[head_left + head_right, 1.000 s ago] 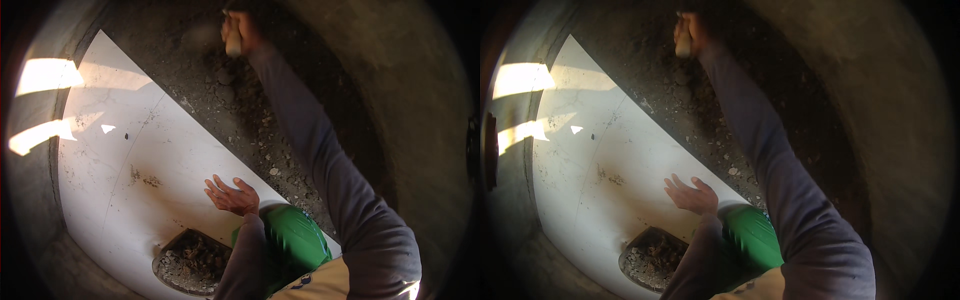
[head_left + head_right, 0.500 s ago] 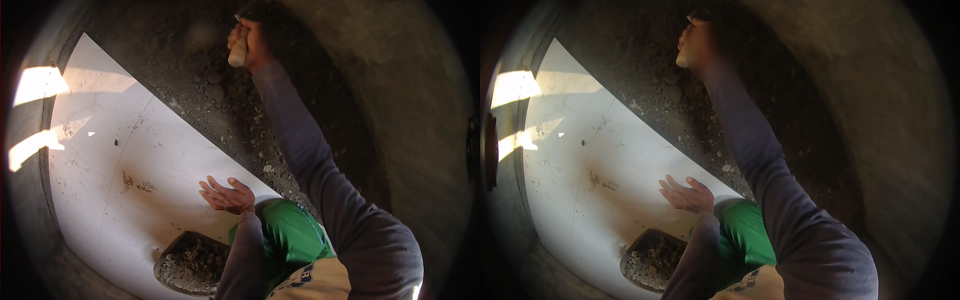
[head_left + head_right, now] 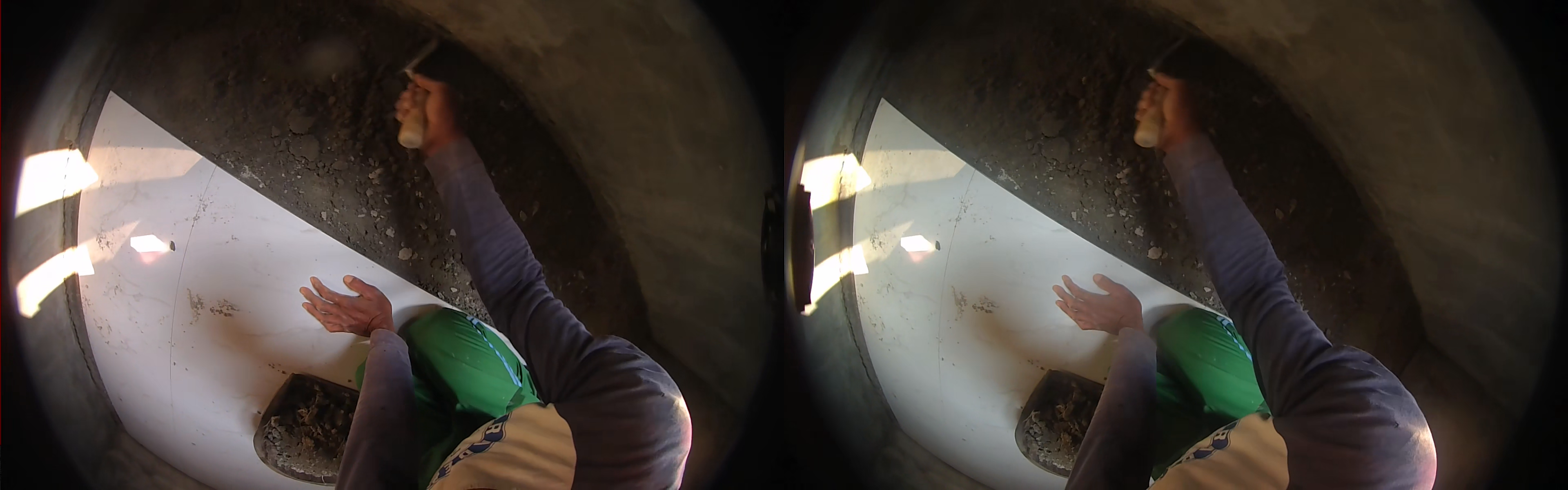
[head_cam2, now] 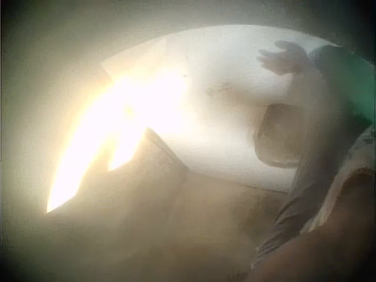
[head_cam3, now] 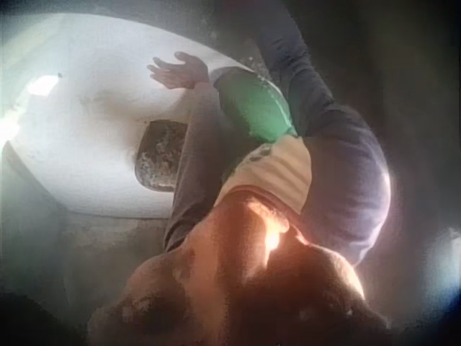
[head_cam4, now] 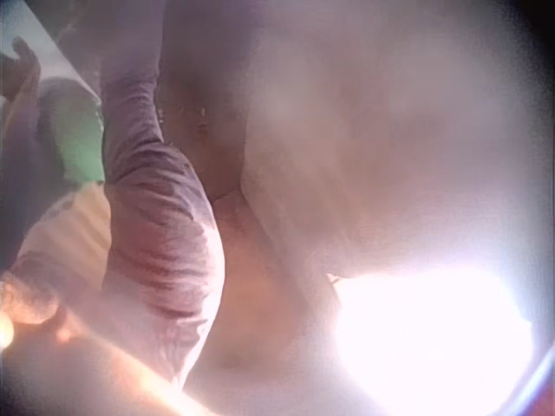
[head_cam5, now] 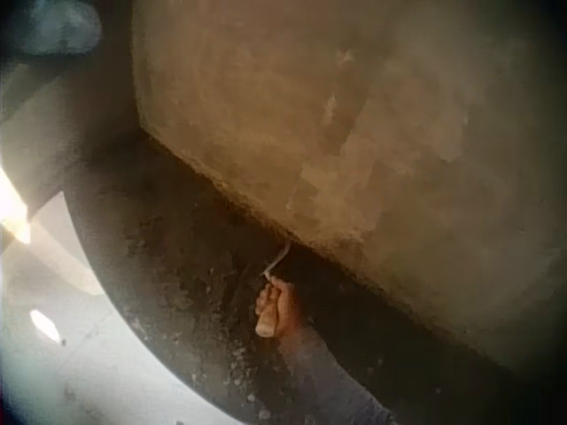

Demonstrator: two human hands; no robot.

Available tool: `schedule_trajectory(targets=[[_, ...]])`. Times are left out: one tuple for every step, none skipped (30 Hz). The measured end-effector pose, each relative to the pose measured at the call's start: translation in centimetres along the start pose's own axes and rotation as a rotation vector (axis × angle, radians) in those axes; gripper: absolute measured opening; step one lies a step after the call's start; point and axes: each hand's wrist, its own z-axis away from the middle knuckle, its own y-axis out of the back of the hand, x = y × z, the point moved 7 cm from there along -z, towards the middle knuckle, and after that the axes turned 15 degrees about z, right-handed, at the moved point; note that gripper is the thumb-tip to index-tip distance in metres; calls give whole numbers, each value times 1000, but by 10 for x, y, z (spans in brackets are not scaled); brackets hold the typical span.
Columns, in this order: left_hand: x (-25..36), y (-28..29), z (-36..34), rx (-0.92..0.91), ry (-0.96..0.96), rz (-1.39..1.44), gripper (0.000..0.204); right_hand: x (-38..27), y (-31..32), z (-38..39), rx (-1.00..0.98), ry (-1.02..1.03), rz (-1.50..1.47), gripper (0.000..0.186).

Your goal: The person uses a trowel to spread and level mortar on a floor surface, moving pieces of rubble into a tray and smoothing the underlying material.

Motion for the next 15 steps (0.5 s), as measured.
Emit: schedule_trajectory(targets=[[2,0,2,-13,-12,3,69,2,39,5,3,-12,-18,25],[-1,4,-5,18,-1,-6,70,10,57,25,78,-46,-11,22],[-8,8,-7,37,12,-19,70,26,80,59,162,-86,3,20],[-11,10,-8,35,17,-22,70,34,106,87,175,-135,-7,20],[-8,8,-9,48,11,-26,69,36,128,105,192,-170,-15,20],[-7,8,-8,60,2,-38,69,39,133,117,200,-167,-13,20],[-9,8,-6,56,1,-38,69,41,135,125,199,-134,-87,20],[-11,9,-7,67,1,-43,69,42,131,130,195,-101,-165,20],[-11,9,-7,75,-4,-43,69,36,109,123,103,-126,-142,23],[-8,7,-7,71,-14,-40,69,28,85,109,109,-118,-147,23],[-4,5,-2,56,-19,-24,69,17,58,91,57,-81,-103,24],[-3,4,1,51,-19,-14,70,10,41,78,-5,-51,-62,24],[-2,2,4,43,-26,-13,70,10,50,73,5,-47,-64,24],[-1,0,4,34,-22,-14,70,12,66,68,93,-49,-16,25],[0,0,4,30,-10,-17,70,16,83,64,172,-56,34,25]])
